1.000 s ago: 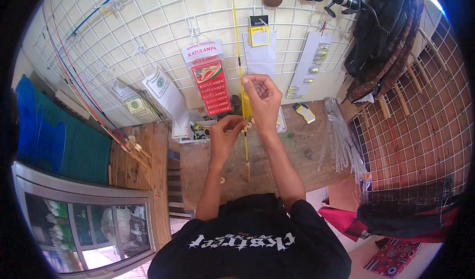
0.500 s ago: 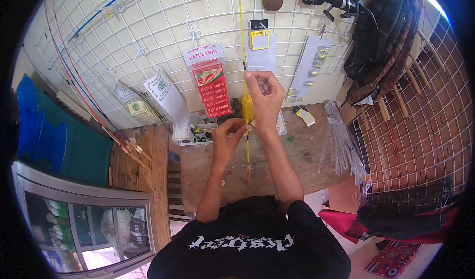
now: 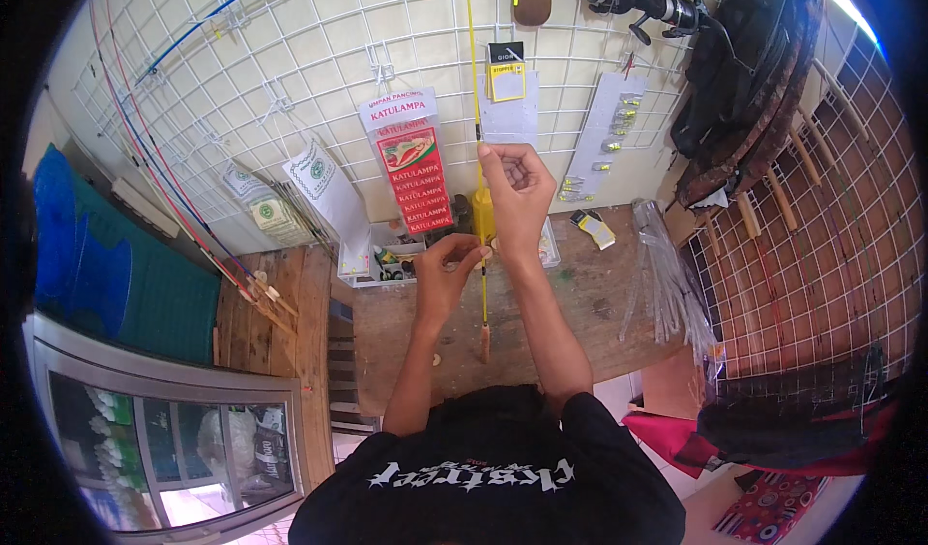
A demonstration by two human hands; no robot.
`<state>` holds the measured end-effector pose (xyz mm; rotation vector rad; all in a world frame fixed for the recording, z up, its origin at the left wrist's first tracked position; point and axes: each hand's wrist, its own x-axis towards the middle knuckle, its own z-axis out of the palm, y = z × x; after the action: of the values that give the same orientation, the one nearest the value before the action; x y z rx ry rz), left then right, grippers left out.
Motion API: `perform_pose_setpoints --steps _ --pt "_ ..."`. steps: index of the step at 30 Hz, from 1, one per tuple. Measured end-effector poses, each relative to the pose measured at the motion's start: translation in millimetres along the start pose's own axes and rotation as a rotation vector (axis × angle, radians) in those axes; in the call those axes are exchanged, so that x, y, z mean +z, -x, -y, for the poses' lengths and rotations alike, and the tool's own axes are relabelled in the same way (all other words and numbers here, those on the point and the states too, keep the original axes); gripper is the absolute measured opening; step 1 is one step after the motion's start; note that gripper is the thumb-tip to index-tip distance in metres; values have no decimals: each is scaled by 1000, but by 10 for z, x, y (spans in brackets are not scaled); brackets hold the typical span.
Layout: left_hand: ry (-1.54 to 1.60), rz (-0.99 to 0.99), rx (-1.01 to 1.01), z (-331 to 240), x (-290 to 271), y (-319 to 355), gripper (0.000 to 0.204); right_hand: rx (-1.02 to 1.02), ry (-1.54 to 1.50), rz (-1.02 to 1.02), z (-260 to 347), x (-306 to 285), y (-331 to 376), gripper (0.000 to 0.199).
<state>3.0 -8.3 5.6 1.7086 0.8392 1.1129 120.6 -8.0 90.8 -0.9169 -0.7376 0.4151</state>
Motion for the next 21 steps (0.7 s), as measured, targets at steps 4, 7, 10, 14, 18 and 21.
perform_pose_setpoints --steps 4,7,10,14,18,21 --pt "14 3 -7 14 -2 -1 20 -2 -19 2 -13 5 -12 10" --pt "13 3 1 -1 -6 -2 19 -5 -18 3 -18 12 -4 10" --pt "15 -5 9 -10 1 1 20 -9 -31 -1 -20 11 -7 10" --pt "8 -3 7 -32 0 9 21 -6 -19 -20 0 40 -18 12" --pt "-3 -5 14 -33 -4 13 20 -61 13 -47 78 109 -27 19" --pt "-16 -11 26 -37 8 13 20 -48 14 -58 90 130 -49 24"
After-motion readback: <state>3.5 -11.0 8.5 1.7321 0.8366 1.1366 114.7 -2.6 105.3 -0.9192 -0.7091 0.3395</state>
